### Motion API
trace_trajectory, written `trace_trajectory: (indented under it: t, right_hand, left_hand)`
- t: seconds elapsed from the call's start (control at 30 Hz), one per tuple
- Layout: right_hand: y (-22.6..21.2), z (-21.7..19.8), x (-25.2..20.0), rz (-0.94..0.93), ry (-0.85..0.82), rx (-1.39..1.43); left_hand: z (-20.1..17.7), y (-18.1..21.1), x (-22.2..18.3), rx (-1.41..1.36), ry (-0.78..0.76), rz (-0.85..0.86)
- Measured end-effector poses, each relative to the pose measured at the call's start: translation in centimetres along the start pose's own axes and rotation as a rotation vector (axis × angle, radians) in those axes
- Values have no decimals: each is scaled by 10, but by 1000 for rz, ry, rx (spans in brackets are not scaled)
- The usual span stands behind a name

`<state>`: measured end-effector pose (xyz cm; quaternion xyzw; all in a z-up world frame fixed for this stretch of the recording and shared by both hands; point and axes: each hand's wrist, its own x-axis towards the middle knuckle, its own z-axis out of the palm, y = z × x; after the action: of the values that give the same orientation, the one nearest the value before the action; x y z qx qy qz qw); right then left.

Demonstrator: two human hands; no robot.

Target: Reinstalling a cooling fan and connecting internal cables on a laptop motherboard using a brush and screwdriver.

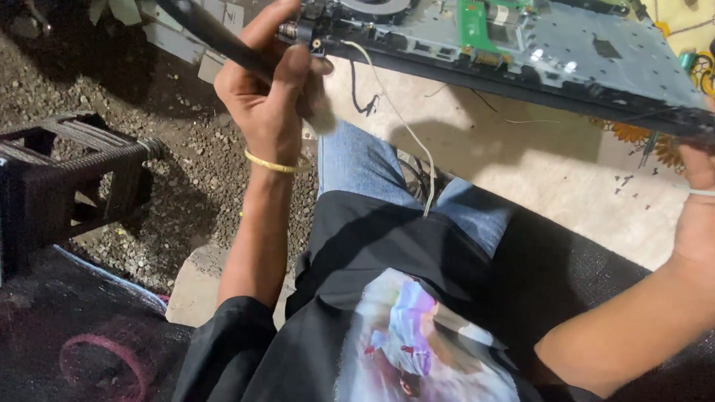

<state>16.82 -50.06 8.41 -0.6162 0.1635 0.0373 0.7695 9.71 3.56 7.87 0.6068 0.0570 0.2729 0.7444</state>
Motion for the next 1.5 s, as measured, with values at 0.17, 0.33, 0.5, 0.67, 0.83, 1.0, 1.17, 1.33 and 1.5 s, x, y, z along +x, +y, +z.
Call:
trace_trajectory:
  t: [0.17, 0.33, 0.5, 0.67, 0.83, 1.0, 1.17, 1.33, 1.5]
  right_hand:
    - [-2, 12, -23, -179, -398, -264]
    - [-26, 53, -46, -228, -428, -267]
    - [-50, 118, -65, -85, -272, -206]
    - [-76, 266, -64, -94, -472, -415]
    - [-52, 329, -38, -256, -879, -569]
    - [-38, 344, -28, -144, -855, -589]
    - [-33, 344, -25, -118, -852, -569]
    - [-33, 340, -25, -360, -947, -624]
    - [-36, 336, -22, -478, -1014, -694]
  left_hand:
    - [-8, -10, 8, 91, -91, 76]
    - [-2, -16, 6, 131, -97, 136]
    - [12, 2, -13, 78, -39, 63]
    - [12, 6, -31, 6, 1, -16]
    - [14, 14, -36, 26, 10, -60]
    - [18, 20, -36, 33, 35, -93]
    - [19, 23, -36, 19, 21, -100]
    - [17, 19, -36, 42, 19, -80]
    - [17, 24, -38, 60, 29, -108]
